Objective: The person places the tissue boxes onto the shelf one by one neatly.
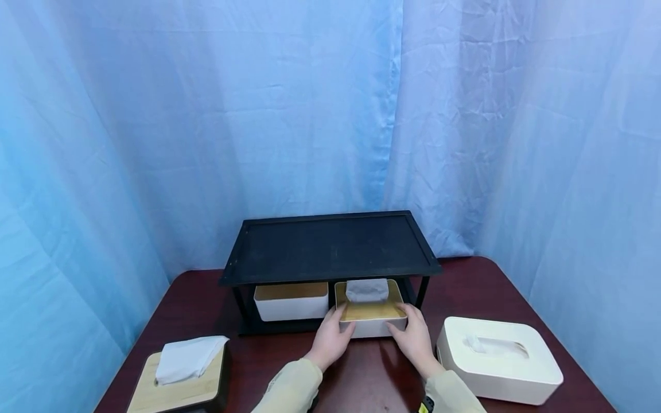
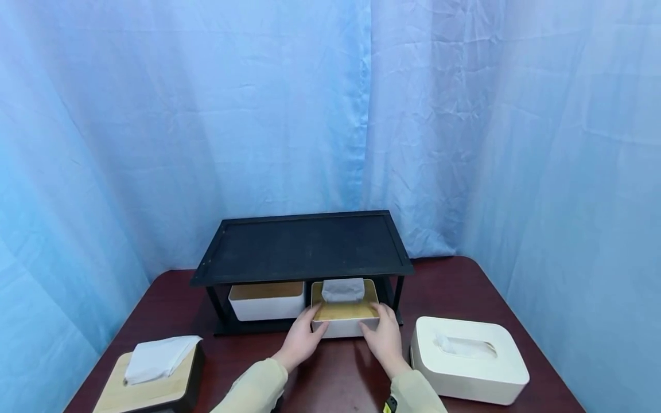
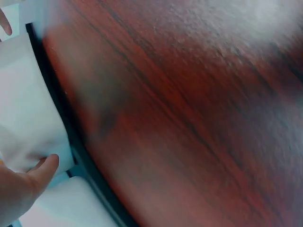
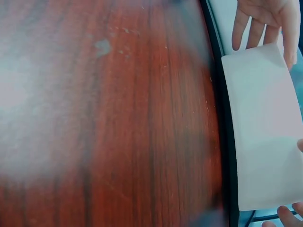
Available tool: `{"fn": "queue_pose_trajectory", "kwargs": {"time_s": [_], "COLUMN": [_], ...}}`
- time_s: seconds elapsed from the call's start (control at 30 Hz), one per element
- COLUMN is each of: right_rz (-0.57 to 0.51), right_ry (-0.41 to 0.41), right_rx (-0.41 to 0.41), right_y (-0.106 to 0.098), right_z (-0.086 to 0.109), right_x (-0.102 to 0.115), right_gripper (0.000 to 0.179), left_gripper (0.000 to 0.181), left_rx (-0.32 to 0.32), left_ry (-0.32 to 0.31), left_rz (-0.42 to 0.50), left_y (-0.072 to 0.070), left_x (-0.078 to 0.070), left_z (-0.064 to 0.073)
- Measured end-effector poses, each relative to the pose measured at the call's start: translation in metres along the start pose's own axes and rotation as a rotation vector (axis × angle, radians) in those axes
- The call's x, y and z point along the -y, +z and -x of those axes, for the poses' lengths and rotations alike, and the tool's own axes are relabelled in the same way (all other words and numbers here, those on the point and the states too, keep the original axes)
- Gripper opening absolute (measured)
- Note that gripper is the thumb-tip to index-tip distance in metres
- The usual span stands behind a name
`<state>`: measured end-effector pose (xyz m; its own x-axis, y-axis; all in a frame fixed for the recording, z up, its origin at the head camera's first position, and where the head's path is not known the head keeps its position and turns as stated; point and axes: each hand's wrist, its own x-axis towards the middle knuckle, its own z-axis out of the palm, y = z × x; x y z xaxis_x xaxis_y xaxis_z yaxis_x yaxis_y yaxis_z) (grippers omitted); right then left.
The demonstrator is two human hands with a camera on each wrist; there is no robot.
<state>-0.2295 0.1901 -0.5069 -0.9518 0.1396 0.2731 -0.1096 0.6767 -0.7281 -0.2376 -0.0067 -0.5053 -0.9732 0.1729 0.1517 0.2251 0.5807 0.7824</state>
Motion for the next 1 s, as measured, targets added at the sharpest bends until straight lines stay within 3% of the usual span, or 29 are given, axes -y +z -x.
{"fn": "queue_pose_trajectory", "kwargs": {"time_s": [0.1, 0.2, 0.33, 0.43, 0.53, 0.73, 1.0], "right_rz": [0.010, 0.045, 0.151, 0.270, 0.378, 0.470, 0.452], "right_ry": [-0.028, -0.116, -0.262, -0.287, -0.262, -0.239, -0.205], "right_rx": [0.006, -0.017, -0.034, 0.031, 0.129, 0.214, 0.241], "right_y": [-0.005, -0.010, -0.013, -0.014, -0.013, -0.009, -0.006], "right_z": [0.004, 0.010, 0.025, 0.036, 0.044, 0.049, 0.045], "right_x": [0.004, 0.004, 0.000, -0.002, -0.004, -0.006, -0.006], "right_gripper": [0.047, 0.048, 0.052, 0.060, 0.068, 0.074, 0.074], "left_gripper": [0.054, 0.055, 0.054, 0.054, 0.055, 0.058, 0.058], "left_rx": [0.026, 0.061, 0.132, 0.188, 0.227, 0.281, 0.284], "left_ry": [0.020, 0.062, 0.172, 0.270, 0.321, 0.290, 0.251], "left_rz": [-0.018, -0.087, -0.276, -0.435, -0.534, -0.594, -0.614], "left_y": [-0.008, -0.015, -0.022, -0.024, -0.022, -0.015, -0.009], "left_x": [-0.004, -0.006, -0.004, 0.000, 0.003, 0.008, 0.012], "left_z": [0.005, 0.013, 0.028, 0.037, 0.043, 0.046, 0.039]}}
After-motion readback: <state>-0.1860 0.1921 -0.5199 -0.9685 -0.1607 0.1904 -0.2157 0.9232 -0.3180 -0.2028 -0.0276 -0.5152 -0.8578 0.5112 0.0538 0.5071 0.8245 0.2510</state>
